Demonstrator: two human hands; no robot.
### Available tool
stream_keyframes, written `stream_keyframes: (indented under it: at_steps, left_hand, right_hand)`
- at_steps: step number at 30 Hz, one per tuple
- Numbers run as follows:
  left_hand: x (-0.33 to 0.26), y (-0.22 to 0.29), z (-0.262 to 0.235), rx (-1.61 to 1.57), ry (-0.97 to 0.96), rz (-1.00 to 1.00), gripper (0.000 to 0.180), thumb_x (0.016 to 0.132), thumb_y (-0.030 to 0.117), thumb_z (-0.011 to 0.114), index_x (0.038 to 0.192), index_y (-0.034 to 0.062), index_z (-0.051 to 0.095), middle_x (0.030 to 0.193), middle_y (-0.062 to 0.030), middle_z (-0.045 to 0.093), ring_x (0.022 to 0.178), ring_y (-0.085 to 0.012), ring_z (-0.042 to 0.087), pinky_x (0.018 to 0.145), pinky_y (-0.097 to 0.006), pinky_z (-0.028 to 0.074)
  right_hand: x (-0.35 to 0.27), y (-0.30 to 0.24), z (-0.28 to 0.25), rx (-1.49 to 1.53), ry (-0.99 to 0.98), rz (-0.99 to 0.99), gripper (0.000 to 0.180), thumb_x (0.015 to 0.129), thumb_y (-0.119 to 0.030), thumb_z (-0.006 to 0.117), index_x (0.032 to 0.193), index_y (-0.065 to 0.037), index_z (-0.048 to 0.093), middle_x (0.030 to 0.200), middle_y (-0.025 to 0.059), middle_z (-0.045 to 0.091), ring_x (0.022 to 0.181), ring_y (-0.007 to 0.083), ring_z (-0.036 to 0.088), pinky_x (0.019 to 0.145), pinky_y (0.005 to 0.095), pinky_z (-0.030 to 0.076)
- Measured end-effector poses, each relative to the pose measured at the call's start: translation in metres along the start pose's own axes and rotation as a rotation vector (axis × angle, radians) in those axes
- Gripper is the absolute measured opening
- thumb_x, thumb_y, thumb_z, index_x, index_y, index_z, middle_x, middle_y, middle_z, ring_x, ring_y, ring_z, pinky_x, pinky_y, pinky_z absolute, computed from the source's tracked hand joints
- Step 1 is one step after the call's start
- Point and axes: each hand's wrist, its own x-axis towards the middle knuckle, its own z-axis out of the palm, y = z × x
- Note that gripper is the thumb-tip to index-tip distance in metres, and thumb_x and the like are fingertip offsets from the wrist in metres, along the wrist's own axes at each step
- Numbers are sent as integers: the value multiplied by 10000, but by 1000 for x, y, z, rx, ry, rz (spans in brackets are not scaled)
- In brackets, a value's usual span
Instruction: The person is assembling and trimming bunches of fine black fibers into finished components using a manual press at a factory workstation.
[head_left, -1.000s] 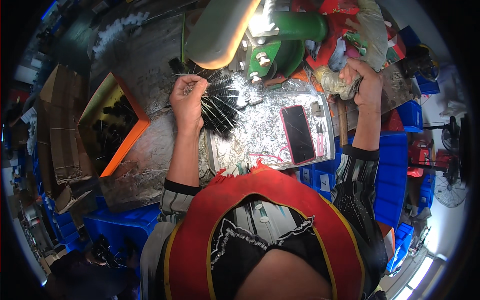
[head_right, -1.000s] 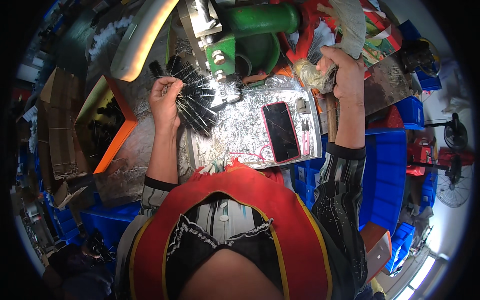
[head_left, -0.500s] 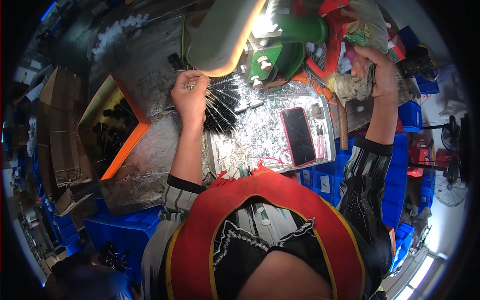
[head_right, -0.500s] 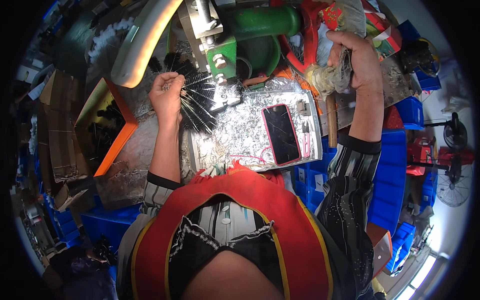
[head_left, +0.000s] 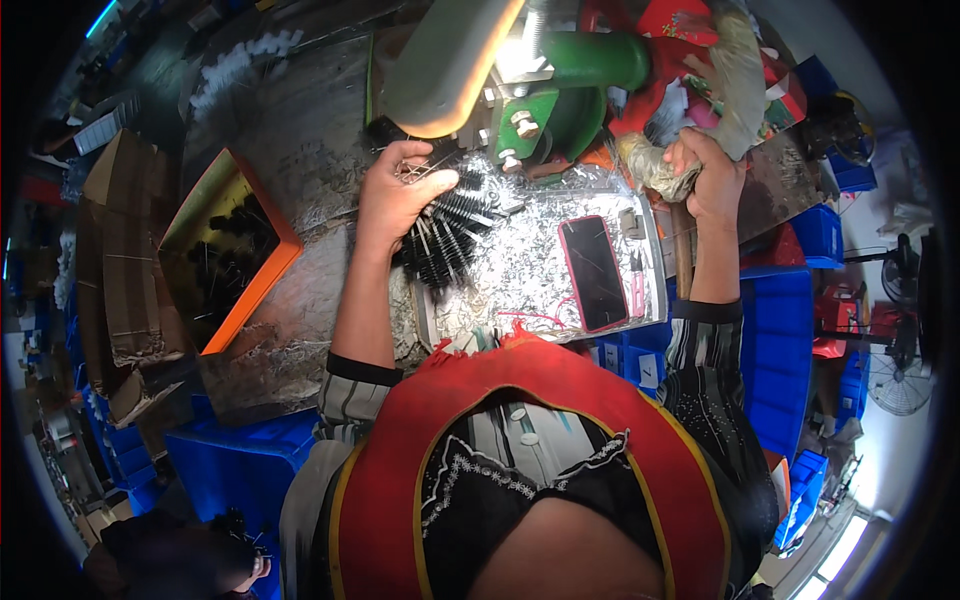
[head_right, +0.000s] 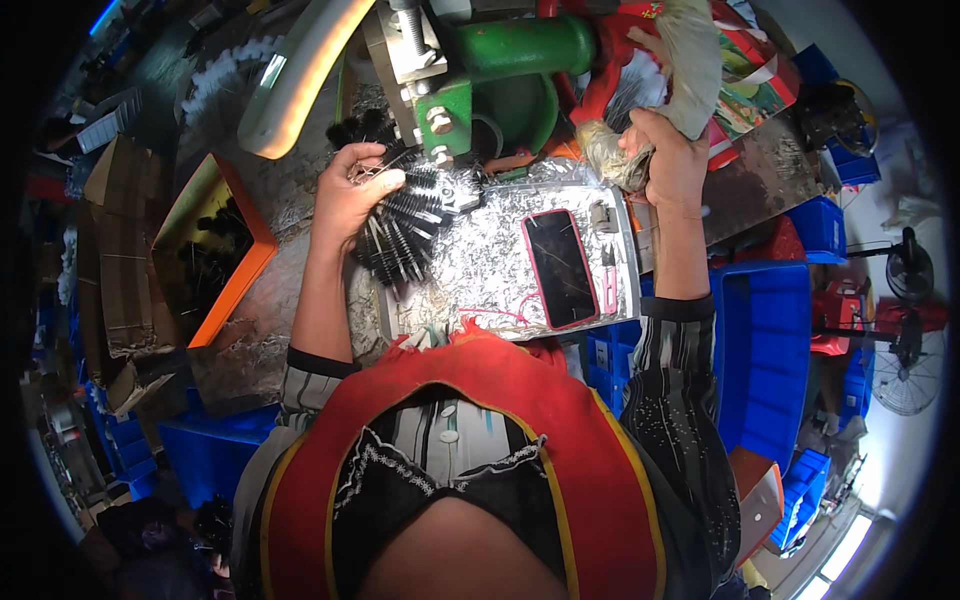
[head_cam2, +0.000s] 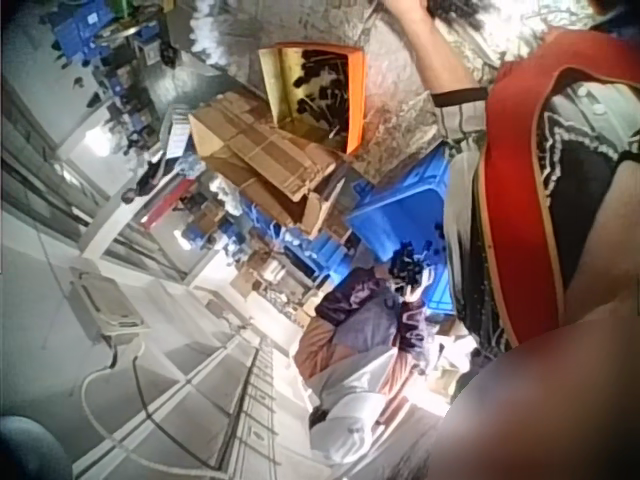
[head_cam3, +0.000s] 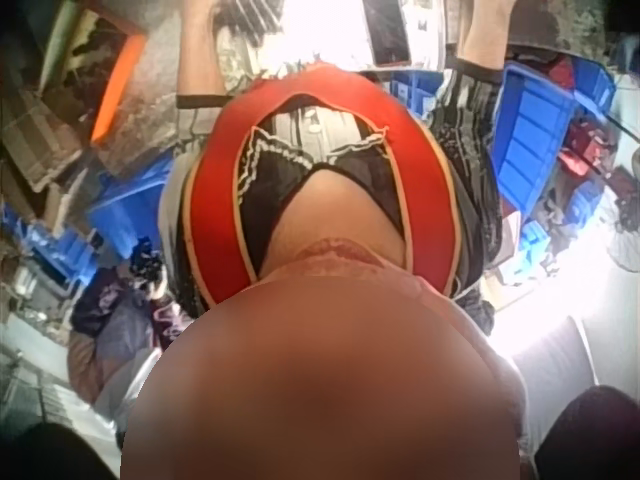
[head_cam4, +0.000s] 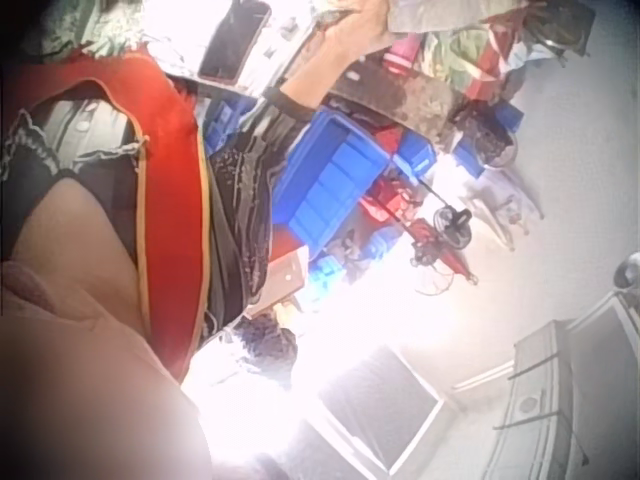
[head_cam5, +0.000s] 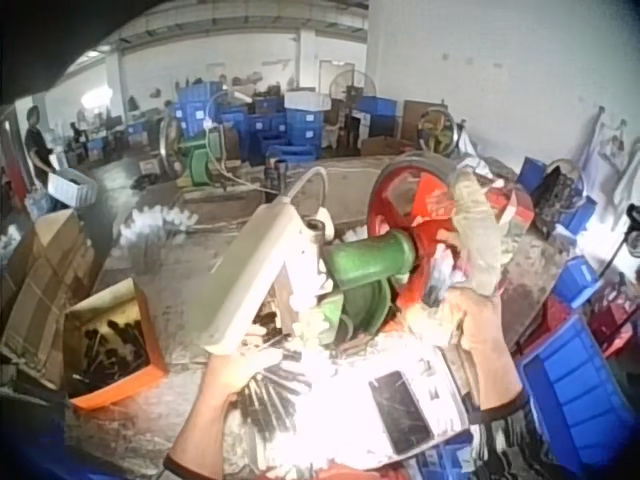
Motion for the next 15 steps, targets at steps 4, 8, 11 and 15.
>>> stream_keyframes:
  at_steps: [4, 8, 11, 15]
  left_hand:
    - [-1, 4, -2, -163, -20, -89, 250, 704, -20, 686, 924, 27, 576, 740, -21, 583, 642, -87, 558, 586, -210, 462]
    - [-2, -8, -2, -390, 120, -85, 169, 737, -32, 664, 853, 36, 561, 723, -39, 593, 616, -91, 572, 547, -208, 484]
    - [-2, -12, 1, -510, 180, -48, 139, 762, -28, 654, 830, 38, 553, 728, -56, 602, 632, -98, 590, 539, -209, 499]
    - [0, -11, 3, -480, 198, -53, 143, 756, -37, 657, 826, 32, 553, 731, -62, 604, 633, -106, 594, 546, -218, 504]
  right_hand:
    - [6, -24, 2, -81, 14, 53, 187, 714, -20, 584, 545, -8, 507, 481, 81, 482, 425, 188, 477, 487, 320, 432]
    - [5, -21, 2, -58, 23, 82, 172, 708, -20, 588, 553, 0, 518, 486, 82, 488, 437, 190, 491, 493, 318, 431]
    - [4, -11, -2, -72, 16, 34, 151, 705, -22, 592, 569, 15, 536, 492, 86, 491, 454, 194, 502, 503, 316, 431]
    - [4, -12, -6, -79, 18, 63, 130, 706, -44, 599, 607, 31, 562, 502, 97, 499, 473, 202, 514, 518, 310, 431]
